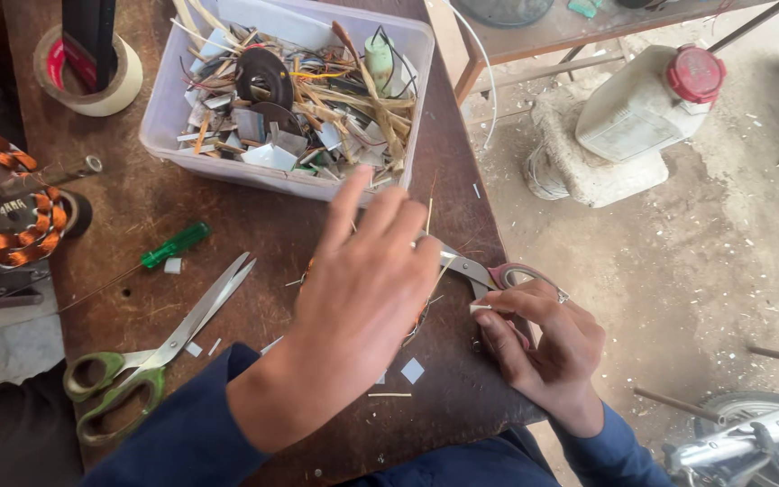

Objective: The person cuts small white insulating pieces and inserts them into slots on a copper-wound stator. They use scissors to trim the pieces and place them carefully into the stator slots, repeating the process for multiple slots.

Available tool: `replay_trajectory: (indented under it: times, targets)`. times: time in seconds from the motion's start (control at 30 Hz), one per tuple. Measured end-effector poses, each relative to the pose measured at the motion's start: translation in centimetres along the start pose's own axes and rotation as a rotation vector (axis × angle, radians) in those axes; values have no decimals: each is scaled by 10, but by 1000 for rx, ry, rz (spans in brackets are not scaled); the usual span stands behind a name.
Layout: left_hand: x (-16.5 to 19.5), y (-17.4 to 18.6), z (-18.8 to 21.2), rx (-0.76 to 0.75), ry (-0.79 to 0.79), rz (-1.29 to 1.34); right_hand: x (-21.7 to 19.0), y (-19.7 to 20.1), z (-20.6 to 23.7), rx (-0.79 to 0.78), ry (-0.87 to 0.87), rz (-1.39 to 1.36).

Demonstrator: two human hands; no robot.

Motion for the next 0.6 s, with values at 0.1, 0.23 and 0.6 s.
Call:
replay_trajectory:
  times: [0.1, 0.23, 0.6]
  targets:
    - [7, -14, -15, -217, -65, -119, -2, -2, -4, 45, 64, -31]
    - [10, -20, -22, -316, -115, -110, -5, -3, 0, 71, 33, -32]
    - [9, -21, -12, -261, -148, -131, -13, -12, 7, 103, -34, 25]
Point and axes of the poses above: each hand's wrist, its own z-axis away from the middle knuckle, its own y-axis out of the back of the hand, x = y × z, the point moved 5 cm from there along -z, towards the middle knuckle, and after that the axes turned 3 degrees about z, right-handed, at the moved point
